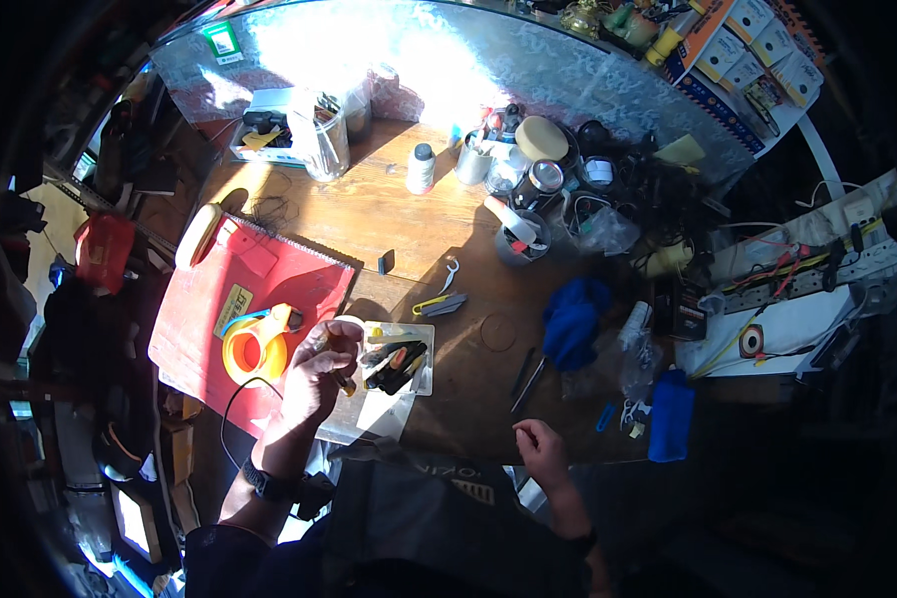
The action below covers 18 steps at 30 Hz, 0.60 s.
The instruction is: The person organizes small items on a cluttered workbench. They pick up and place down a blue cloth, a small plastic container with colorful items, a glue bottle, and a pair of scissors, moving them around the table surface.
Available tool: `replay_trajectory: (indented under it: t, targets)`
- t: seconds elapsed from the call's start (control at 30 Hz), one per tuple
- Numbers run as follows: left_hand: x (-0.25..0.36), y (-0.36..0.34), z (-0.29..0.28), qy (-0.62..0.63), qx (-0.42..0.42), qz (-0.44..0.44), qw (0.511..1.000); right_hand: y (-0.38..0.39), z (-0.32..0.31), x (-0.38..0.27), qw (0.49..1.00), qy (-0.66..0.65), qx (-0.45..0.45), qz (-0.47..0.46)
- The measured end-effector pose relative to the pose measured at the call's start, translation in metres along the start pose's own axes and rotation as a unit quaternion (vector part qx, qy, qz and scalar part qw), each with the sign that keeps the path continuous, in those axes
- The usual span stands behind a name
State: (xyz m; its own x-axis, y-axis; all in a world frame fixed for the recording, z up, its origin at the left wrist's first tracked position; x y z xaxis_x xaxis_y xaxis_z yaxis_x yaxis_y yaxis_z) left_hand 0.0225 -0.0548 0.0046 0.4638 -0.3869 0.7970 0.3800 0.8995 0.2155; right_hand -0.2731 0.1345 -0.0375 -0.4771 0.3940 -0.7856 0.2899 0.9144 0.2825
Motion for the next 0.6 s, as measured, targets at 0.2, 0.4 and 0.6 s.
replay_trajectory:
  t: [0.2, 0.4, 0.6]
  targets:
    - [-0.034, -0.005, 0.03, 0.2, -0.044, -0.056, 0.977, -0.026, 0.009, -0.048, 0.951, -0.208, -0.223, 0.042]
    - [-0.059, 0.005, 0.056, 0.154, -0.129, -0.077, 0.977, -0.043, 0.042, -0.092, 0.854, -0.362, -0.37, 0.048]
    - [-0.05, 0.03, 0.037, -0.172, -0.138, -0.111, 0.969, -0.039, 0.045, -0.077, 0.87, -0.277, -0.386, 0.129]
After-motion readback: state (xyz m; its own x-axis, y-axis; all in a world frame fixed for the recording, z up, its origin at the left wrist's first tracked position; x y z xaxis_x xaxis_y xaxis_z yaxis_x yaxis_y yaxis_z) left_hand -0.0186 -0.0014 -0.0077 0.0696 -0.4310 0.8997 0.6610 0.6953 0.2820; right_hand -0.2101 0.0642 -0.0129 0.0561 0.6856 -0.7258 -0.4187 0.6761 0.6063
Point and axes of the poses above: each hand's wrist, its own y-axis away from the middle knuckle, its own z-axis out of the palm, x = y × z, the point moved 1 cm from there along -y, towards the middle knuckle, and after that the axes turned 3 degrees about z, right-handed, at the moved point
